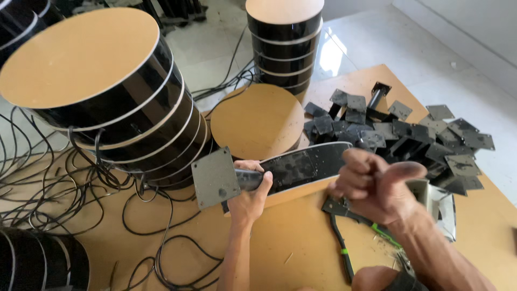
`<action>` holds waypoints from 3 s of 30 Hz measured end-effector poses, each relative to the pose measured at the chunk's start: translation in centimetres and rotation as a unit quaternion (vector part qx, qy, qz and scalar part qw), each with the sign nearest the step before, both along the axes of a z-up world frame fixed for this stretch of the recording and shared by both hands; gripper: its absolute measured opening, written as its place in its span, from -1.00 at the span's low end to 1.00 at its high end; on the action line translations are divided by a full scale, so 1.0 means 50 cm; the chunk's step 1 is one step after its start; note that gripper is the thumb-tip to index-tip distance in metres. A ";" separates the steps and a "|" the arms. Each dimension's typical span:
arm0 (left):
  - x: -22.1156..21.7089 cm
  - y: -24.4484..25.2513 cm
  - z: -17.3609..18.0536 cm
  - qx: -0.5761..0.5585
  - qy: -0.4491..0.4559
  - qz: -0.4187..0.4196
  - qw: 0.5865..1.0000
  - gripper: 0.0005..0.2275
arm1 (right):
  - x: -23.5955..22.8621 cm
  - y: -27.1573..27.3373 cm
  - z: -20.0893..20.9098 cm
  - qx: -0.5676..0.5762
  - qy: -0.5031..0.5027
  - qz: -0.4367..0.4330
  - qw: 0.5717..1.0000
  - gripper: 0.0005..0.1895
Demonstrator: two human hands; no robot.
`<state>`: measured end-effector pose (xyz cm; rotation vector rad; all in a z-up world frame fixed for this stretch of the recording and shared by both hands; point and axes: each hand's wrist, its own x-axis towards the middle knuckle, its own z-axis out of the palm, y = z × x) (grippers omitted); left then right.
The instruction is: The person is assembling a piece of furniture by attaching a metal bracket to a curved wooden piece. They use a power drill to secure the bracket with screws and a pair of pliers to adjust the bracket's position.
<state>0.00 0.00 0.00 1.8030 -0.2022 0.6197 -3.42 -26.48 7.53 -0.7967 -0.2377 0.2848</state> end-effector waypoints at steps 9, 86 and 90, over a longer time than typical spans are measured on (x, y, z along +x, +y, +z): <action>-0.018 -0.004 0.051 0.028 0.003 -0.007 1.000 -0.89 | -0.011 -0.209 -0.233 -0.351 0.151 -0.179 0.907 -0.73; 0.000 -0.045 -0.003 0.177 0.092 0.099 0.975 -0.72 | 0.045 -0.069 0.253 -0.796 0.197 0.282 0.498 -0.70; 0.006 -0.050 -0.014 0.194 0.139 0.116 0.964 -0.63 | 0.049 -0.035 0.272 -0.788 0.221 0.288 0.498 -0.71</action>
